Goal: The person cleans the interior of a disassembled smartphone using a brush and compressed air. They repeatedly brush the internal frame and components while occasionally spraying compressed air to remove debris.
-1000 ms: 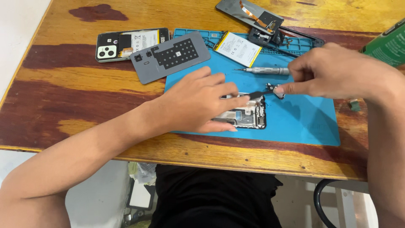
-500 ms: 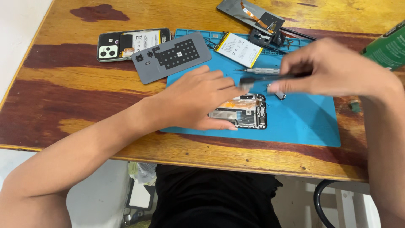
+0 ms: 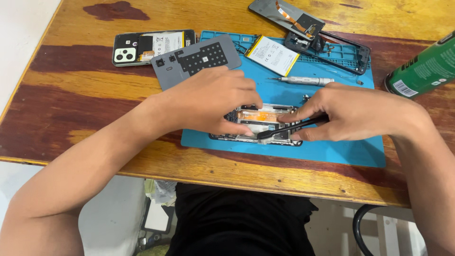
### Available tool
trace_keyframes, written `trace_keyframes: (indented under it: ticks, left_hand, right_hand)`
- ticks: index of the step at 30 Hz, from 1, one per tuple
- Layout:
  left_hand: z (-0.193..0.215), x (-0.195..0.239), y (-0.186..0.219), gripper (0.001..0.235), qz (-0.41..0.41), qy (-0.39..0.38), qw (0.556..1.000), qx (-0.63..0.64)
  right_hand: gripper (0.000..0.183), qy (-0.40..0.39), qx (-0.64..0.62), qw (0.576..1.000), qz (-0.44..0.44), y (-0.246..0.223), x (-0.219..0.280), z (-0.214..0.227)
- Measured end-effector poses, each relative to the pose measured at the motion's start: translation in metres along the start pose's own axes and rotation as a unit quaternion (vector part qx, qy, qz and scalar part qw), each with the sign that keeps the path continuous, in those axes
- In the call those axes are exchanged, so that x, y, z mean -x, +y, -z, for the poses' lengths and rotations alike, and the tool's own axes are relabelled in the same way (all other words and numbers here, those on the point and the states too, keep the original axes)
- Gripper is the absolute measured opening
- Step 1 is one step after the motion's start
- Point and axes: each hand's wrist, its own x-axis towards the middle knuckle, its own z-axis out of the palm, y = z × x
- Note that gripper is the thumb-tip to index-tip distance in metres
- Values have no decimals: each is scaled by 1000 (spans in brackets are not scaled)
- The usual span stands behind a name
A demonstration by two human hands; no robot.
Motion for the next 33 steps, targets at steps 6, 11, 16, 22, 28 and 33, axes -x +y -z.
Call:
trace_keyframes:
  ticks: [6,11,16,22,28,33]
  left_hand:
    - [3,0,3,35,-6,-9,1000,20]
    - [0,0,4,36,8,-16,1000,-10]
    - [-3,1,7,37,-4,-16,999,-35]
    - [-6,2,16,43,-18,-8,990,-138]
    - [-4,2,19,48,-7,-5,985,-171]
    - [-7,4,23,58,3,-21,981,-192]
  right_hand:
    - [51,-28,45,995,-85,-8,4,5]
    - [52,-21,72,991,-107,3,4,7]
    - [50,-34,95,987,-125,11,1,2]
    - [59,20,19,1000,-5,7,2,-1]
    - [62,-33,100,984,-145,-6,2,2]
    - [61,13,76,991,-107,-16,5,0]
